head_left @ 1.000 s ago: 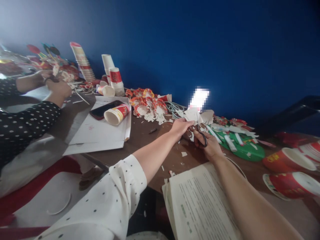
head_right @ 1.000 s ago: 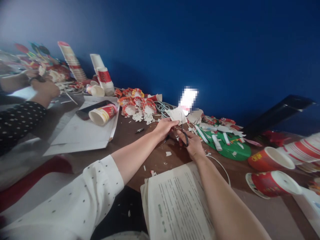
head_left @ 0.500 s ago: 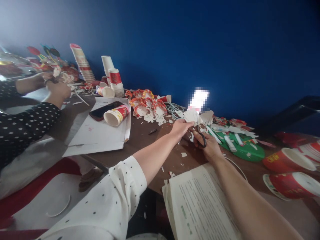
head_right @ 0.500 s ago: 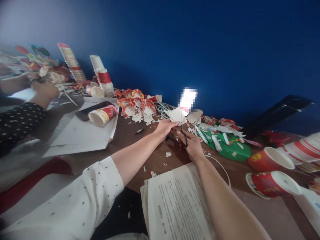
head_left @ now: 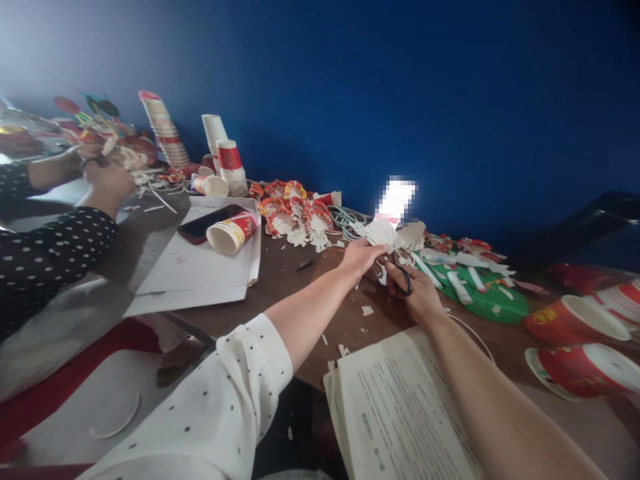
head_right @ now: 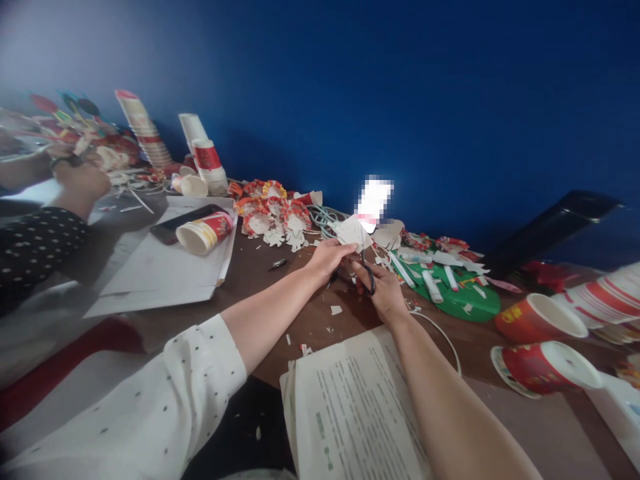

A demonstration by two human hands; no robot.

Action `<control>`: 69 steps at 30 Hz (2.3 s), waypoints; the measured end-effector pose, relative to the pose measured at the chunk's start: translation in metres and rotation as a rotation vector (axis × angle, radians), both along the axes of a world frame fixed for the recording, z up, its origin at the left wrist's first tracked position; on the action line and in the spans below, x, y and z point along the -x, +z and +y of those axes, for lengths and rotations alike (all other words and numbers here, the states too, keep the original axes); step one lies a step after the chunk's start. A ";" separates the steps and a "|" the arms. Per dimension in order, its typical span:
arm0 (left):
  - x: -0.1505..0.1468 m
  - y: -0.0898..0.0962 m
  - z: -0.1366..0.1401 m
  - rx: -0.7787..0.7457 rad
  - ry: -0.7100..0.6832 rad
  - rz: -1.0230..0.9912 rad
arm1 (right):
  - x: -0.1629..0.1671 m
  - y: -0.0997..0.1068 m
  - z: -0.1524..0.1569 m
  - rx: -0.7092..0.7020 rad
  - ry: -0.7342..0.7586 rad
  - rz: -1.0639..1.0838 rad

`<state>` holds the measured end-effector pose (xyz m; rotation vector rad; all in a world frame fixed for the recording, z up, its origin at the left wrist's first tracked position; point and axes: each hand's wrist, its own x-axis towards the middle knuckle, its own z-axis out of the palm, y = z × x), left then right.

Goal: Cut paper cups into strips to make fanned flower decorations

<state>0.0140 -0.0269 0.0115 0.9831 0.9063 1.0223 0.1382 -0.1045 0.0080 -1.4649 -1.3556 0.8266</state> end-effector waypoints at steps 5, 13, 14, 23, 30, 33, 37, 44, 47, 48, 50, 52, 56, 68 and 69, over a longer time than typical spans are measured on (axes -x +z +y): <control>0.000 0.000 0.001 -0.007 0.001 0.037 | -0.001 -0.002 0.000 -0.004 0.007 0.008; -0.001 -0.004 0.003 -0.009 -0.002 0.024 | 0.000 -0.001 0.001 -0.012 0.003 0.002; 0.000 -0.004 0.003 -0.005 0.000 0.023 | 0.000 -0.001 0.001 -0.015 0.006 0.003; 0.000 -0.002 0.001 -0.018 -0.009 0.040 | 0.001 -0.001 -0.002 0.062 0.010 0.125; 0.002 0.001 -0.001 -0.071 -0.032 0.093 | -0.008 -0.005 0.001 0.000 0.047 0.023; 0.002 0.002 -0.002 -0.054 -0.034 0.094 | -0.007 -0.004 0.001 -0.004 0.028 -0.008; 0.002 0.001 -0.001 -0.041 -0.018 0.095 | -0.002 0.000 -0.001 0.001 0.003 0.021; 0.000 -0.001 -0.001 -0.031 -0.018 0.078 | 0.002 0.002 -0.002 -0.012 -0.020 0.002; -0.002 -0.002 -0.002 -0.021 -0.002 0.061 | 0.002 0.001 -0.001 -0.016 -0.030 0.006; -0.002 -0.002 -0.002 -0.018 -0.003 0.058 | 0.001 0.001 -0.001 -0.019 -0.029 -0.001; -0.002 -0.003 -0.002 -0.017 -0.015 0.055 | 0.001 0.001 -0.001 -0.024 -0.021 -0.018; -0.002 -0.003 -0.002 -0.022 -0.033 0.044 | 0.000 0.000 0.000 -0.025 -0.014 -0.028; -0.001 -0.003 -0.001 -0.013 -0.070 -0.005 | 0.000 -0.001 0.000 -0.026 -0.011 -0.008; 0.000 -0.002 0.000 0.006 0.009 -0.080 | -0.001 -0.002 0.000 -0.036 -0.018 -0.006; -0.001 -0.002 0.000 0.013 0.011 -0.068 | -0.002 -0.003 0.001 -0.035 -0.019 0.004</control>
